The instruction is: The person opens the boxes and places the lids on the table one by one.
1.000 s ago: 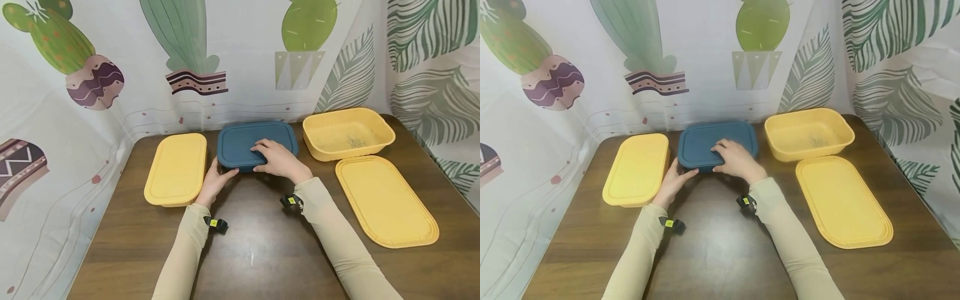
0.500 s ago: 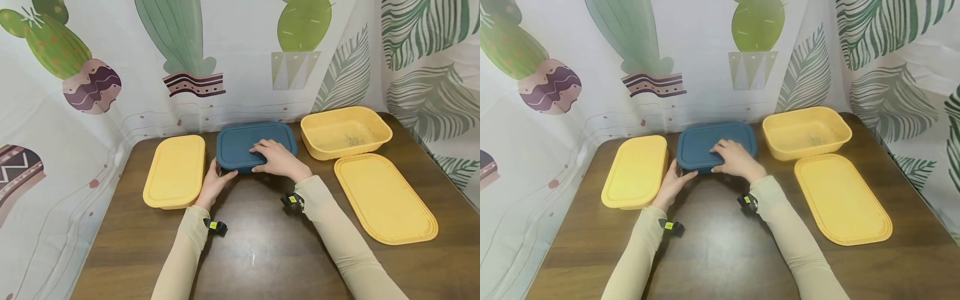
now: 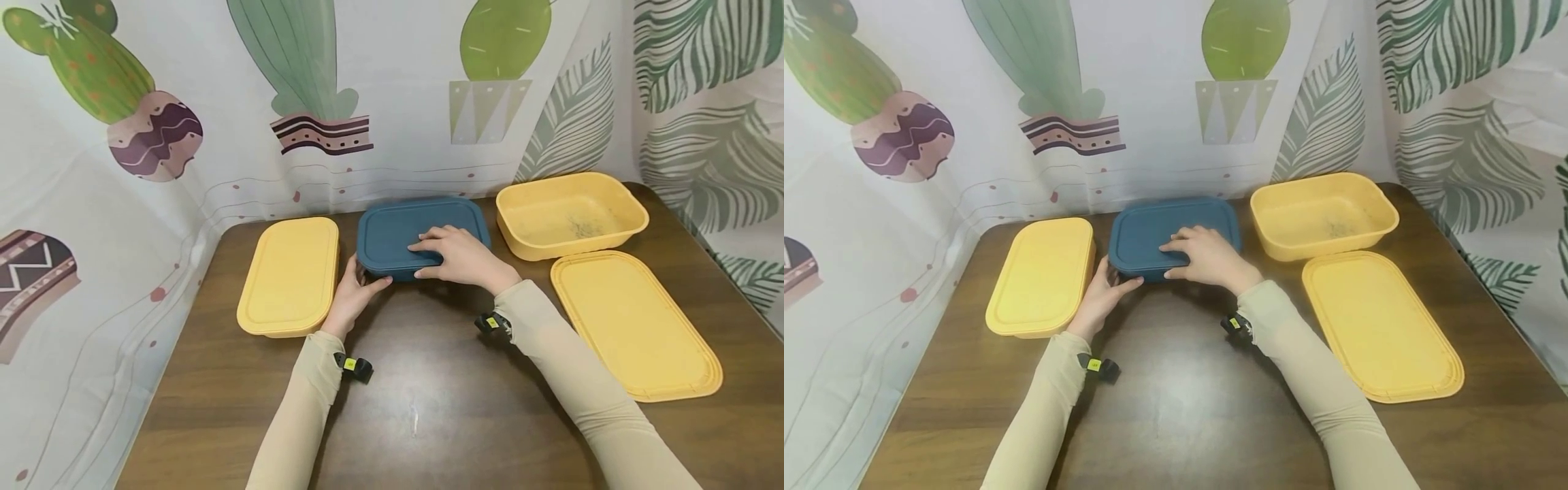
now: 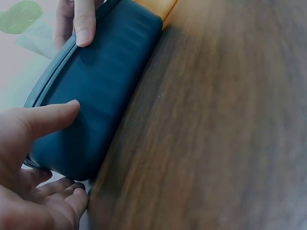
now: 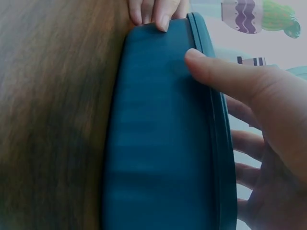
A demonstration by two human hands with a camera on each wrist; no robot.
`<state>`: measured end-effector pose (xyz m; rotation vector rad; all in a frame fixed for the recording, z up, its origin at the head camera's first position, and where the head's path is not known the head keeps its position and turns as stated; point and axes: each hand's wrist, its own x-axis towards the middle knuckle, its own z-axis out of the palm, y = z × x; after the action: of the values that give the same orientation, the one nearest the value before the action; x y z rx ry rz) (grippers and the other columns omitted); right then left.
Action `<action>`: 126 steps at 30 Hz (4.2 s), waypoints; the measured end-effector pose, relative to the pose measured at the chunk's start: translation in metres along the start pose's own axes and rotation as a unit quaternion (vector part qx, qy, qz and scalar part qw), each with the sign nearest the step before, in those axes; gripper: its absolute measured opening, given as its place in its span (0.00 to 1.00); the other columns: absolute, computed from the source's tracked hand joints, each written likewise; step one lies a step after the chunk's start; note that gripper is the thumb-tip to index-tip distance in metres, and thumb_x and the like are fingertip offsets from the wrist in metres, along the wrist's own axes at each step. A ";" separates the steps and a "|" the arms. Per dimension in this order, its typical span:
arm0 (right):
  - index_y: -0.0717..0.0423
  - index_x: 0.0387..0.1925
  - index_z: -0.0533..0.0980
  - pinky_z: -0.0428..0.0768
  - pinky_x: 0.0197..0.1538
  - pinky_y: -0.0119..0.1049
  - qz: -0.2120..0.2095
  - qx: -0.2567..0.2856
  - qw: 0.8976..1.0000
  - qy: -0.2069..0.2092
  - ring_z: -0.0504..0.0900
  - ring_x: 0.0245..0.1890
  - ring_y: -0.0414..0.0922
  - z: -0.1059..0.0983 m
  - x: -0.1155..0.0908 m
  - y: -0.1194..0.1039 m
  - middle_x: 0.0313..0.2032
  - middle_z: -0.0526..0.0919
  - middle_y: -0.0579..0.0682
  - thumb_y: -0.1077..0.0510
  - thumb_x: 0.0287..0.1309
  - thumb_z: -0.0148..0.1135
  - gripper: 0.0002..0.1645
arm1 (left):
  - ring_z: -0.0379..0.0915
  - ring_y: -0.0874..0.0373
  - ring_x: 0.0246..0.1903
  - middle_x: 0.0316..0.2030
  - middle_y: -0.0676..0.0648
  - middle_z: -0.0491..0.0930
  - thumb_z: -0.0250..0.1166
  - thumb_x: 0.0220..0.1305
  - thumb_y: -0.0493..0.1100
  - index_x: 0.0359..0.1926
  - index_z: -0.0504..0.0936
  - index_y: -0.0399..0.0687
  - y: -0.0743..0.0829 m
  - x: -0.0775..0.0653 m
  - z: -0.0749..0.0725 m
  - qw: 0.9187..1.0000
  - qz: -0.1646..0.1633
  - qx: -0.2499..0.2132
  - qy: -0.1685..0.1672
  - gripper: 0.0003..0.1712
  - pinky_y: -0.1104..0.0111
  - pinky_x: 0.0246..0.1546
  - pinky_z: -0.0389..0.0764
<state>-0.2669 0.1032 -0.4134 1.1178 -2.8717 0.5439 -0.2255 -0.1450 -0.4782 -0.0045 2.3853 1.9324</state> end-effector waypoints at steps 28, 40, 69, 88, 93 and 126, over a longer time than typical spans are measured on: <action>0.43 0.63 0.79 0.71 0.62 0.59 0.007 -0.005 1.000 0.020 0.74 0.61 0.59 0.003 -0.006 -0.004 0.62 0.77 0.54 0.35 0.61 0.67 0.32 | 0.52 0.51 0.74 0.74 0.45 0.60 0.75 0.60 0.42 0.78 0.52 0.50 -0.001 0.001 -0.001 1.000 0.003 0.008 -0.003 0.53 0.59 0.74 0.54; 0.46 0.62 0.80 0.72 0.63 0.55 -0.001 -0.011 1.000 0.002 0.76 0.60 0.56 -0.005 -0.003 -0.002 0.58 0.80 0.53 0.36 0.58 0.70 0.35 | 0.55 0.53 0.73 0.73 0.47 0.62 0.74 0.60 0.42 0.77 0.54 0.51 -0.004 0.001 -0.001 1.000 0.011 0.004 -0.006 0.51 0.58 0.74 0.54; 0.43 0.62 0.80 0.71 0.65 0.55 0.005 0.016 0.999 0.048 0.74 0.63 0.55 -0.008 -0.001 -0.006 0.62 0.78 0.53 0.35 0.64 0.64 0.31 | 0.57 0.54 0.73 0.73 0.46 0.63 0.73 0.62 0.41 0.78 0.54 0.50 -0.003 0.000 -0.003 1.000 0.011 -0.010 -0.005 0.50 0.59 0.74 0.54; 0.50 0.67 0.75 0.62 0.71 0.56 0.031 0.068 0.997 -0.023 0.62 0.72 0.60 0.005 -0.005 -0.005 0.71 0.67 0.58 0.46 0.69 0.61 0.28 | 0.56 0.52 0.73 0.72 0.42 0.64 0.73 0.62 0.44 0.76 0.57 0.44 -0.011 -0.001 -0.001 1.000 0.002 0.008 -0.014 0.48 0.59 0.73 0.56; 0.51 0.66 0.75 0.61 0.72 0.55 0.030 0.066 0.997 -0.021 0.61 0.72 0.59 -0.002 -0.003 -0.006 0.71 0.66 0.59 0.48 0.69 0.61 0.27 | 0.54 0.52 0.74 0.73 0.43 0.62 0.72 0.63 0.45 0.76 0.57 0.45 -0.003 0.000 -0.002 1.000 0.012 0.010 -0.020 0.47 0.59 0.74 0.54; 0.50 0.66 0.75 0.65 0.69 0.56 0.028 0.030 0.999 -0.024 0.66 0.69 0.59 0.003 0.007 0.010 0.70 0.67 0.58 0.45 0.65 0.67 0.31 | 0.60 0.52 0.71 0.70 0.44 0.66 0.73 0.62 0.45 0.75 0.60 0.45 -0.013 -0.003 0.007 1.000 0.006 0.022 -0.013 0.45 0.58 0.72 0.60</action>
<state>-0.2779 0.1047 -0.4184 1.0763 -2.9537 0.6176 -0.2211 -0.1406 -0.4919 0.0375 2.4166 1.8717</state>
